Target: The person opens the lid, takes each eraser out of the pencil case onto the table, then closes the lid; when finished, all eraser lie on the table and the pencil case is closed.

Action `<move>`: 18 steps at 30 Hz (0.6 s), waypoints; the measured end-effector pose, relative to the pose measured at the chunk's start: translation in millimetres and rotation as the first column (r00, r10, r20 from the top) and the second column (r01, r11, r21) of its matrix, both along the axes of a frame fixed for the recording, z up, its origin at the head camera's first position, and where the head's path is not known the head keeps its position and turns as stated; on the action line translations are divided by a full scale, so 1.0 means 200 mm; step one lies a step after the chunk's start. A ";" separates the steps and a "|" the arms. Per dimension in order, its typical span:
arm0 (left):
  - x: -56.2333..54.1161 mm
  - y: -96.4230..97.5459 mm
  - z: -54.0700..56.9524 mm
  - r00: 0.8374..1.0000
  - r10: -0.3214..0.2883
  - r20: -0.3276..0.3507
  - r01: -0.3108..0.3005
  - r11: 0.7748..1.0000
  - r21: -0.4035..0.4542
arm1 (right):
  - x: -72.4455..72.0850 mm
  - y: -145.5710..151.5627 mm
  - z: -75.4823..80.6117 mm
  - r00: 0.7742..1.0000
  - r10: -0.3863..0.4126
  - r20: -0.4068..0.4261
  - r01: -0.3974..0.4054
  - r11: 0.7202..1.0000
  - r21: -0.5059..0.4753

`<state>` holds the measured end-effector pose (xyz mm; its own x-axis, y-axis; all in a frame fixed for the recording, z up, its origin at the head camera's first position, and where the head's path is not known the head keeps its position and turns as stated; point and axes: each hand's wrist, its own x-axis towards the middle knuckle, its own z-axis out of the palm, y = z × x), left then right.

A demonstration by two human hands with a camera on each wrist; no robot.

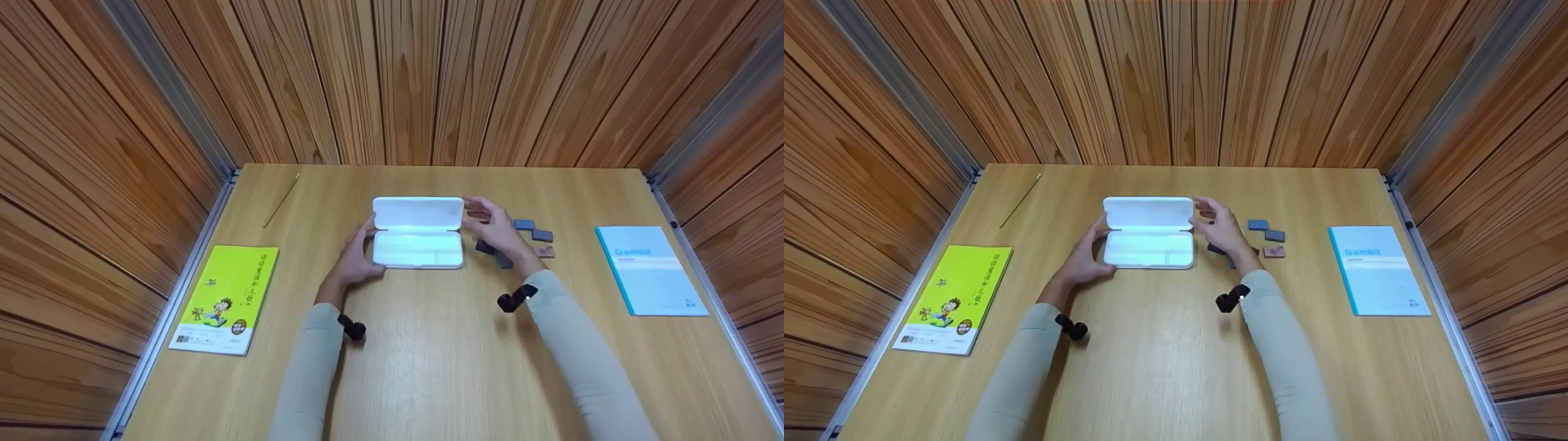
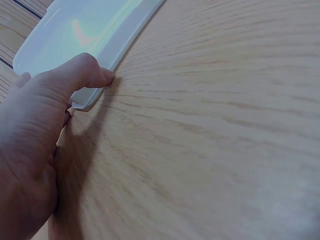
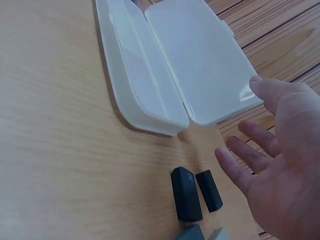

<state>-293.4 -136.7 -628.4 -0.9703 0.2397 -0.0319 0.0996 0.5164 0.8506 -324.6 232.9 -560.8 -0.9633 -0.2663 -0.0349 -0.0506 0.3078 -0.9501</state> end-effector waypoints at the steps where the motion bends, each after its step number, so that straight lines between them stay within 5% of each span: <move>1: 0.00 0.00 0.00 1.000 0.003 0.003 -0.003 1.000 0.003 | -0.01 -0.01 0.00 1.000 -0.006 0.000 0.006 1.000 -0.006; 18: 0.01 0.00 0.01 0.999 -0.005 -0.033 0.004 1.000 -0.003 | -0.07 -0.12 -0.03 0.992 -0.107 0.061 0.109 0.994 -0.028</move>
